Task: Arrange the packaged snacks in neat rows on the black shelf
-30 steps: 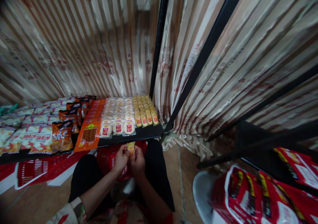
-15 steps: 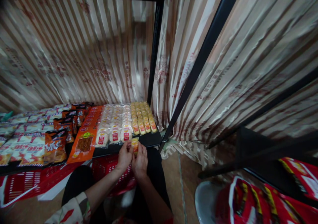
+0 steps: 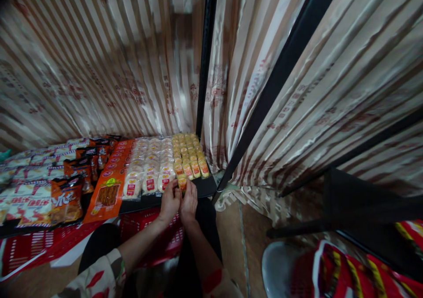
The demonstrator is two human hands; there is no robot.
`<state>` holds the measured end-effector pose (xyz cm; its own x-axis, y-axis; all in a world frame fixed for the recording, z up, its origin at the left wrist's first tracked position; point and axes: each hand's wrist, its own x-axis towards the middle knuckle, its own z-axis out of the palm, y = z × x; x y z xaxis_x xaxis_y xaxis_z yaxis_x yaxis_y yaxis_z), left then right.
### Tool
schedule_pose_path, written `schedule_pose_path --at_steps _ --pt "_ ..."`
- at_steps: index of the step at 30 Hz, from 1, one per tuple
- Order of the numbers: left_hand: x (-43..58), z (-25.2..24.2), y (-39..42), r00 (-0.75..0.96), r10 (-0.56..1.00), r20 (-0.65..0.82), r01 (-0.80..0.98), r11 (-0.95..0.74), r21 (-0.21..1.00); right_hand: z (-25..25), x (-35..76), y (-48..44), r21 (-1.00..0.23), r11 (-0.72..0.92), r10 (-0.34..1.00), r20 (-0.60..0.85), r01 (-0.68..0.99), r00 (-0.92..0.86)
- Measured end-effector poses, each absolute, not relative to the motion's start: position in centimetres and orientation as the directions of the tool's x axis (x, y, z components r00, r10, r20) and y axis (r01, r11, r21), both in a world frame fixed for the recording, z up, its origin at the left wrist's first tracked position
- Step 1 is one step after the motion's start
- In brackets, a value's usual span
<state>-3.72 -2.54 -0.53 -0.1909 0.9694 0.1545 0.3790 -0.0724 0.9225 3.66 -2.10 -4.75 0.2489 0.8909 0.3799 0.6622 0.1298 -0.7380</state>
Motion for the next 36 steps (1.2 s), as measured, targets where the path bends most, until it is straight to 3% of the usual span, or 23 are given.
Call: schedule_pose_path --at_steps 7,36 --pt "-3.6 -0.4 -2.7 -0.181 0.97 0.162 0.498 -0.052 0.866 -5.4 3.5 -0.5 -0.712 0.125 0.899 0.376 0.691 0.224" --pt "-3.5 -3.2 -2.2 -0.114 0.988 0.105 0.416 -0.049 0.908 -5.4 3.8 -0.2 -0.701 0.149 0.903 0.384 0.697 0.193"
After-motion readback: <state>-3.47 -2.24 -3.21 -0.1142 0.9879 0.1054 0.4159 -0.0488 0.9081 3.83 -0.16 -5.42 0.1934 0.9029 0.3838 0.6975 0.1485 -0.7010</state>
